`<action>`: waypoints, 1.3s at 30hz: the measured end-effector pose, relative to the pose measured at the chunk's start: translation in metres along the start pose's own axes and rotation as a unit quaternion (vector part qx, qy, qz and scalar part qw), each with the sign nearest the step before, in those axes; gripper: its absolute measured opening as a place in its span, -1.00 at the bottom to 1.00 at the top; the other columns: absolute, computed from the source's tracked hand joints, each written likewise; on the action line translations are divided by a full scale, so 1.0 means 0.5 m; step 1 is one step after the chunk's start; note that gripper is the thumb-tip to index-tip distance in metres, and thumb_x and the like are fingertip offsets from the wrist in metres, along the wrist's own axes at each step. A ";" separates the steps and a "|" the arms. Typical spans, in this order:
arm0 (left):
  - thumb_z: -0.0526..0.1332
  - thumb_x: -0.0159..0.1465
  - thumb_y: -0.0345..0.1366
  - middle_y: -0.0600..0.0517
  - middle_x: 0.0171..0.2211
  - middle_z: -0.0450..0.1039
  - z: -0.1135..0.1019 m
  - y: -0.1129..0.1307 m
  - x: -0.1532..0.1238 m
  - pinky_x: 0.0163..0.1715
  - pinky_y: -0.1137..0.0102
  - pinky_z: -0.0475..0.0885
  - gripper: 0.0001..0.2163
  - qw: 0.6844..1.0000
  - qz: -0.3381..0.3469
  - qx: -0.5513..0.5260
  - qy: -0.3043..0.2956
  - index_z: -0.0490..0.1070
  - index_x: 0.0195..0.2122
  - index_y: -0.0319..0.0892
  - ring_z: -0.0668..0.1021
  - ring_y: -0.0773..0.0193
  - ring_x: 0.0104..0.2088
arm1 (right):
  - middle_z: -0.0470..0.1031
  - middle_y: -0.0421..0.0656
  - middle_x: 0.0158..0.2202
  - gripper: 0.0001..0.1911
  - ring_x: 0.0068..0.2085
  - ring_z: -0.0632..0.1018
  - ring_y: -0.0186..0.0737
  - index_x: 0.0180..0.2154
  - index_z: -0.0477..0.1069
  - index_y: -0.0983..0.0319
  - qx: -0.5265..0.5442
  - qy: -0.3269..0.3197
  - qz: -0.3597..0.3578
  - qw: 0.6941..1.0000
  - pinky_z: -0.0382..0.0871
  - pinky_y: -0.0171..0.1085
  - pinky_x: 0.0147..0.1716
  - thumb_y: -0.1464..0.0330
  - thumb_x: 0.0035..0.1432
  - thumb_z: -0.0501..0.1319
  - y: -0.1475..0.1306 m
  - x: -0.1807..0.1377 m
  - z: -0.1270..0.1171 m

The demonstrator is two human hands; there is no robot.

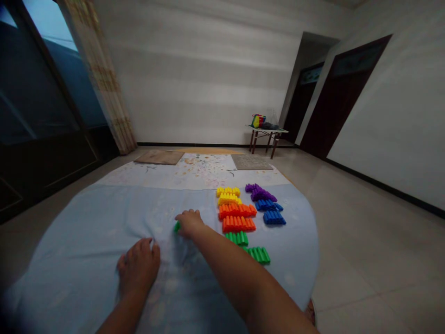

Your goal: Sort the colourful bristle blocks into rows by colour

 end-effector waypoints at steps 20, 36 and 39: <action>-0.23 0.28 -0.19 -0.21 0.01 0.36 -0.013 0.011 0.015 -0.02 0.12 0.18 -0.56 0.997 -0.007 0.000 -0.073 0.27 -0.01 -0.29 0.41 0.03 -0.03 | 0.37 -0.10 -0.09 -0.49 -0.10 0.43 -0.19 -0.03 0.35 0.21 0.189 0.053 0.051 0.979 0.31 -0.21 -0.06 0.55 -0.10 0.22 0.244 -0.391 -0.114; -0.22 0.29 -0.18 -0.21 -0.04 0.39 -0.006 0.009 0.015 -0.03 0.12 0.19 -0.56 0.998 0.003 0.015 -0.060 0.28 -0.01 -0.29 0.43 0.03 -0.07 | 0.39 -0.09 -0.08 -0.39 -0.12 0.46 -0.17 0.04 0.36 0.20 0.188 -0.043 0.090 0.977 0.32 -0.24 -0.08 0.46 -0.14 0.31 0.270 -0.452 -0.060; -0.23 0.29 -0.18 -0.19 -0.04 0.39 -0.005 0.007 0.015 -0.02 0.12 0.17 -0.56 0.998 0.002 0.011 -0.058 0.28 0.00 -0.28 0.43 0.03 -0.07 | 0.39 -0.06 -0.05 -0.38 -0.12 0.46 -0.18 0.05 0.35 0.22 0.193 -0.031 0.096 0.976 0.33 -0.24 -0.07 0.43 -0.13 0.33 0.271 -0.457 -0.068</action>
Point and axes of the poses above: each hand's wrist, its own x-axis towards the middle knuckle, its own z-axis out of the palm, y = z × x, the point moved 6 cm from there along x, towards the middle knuckle
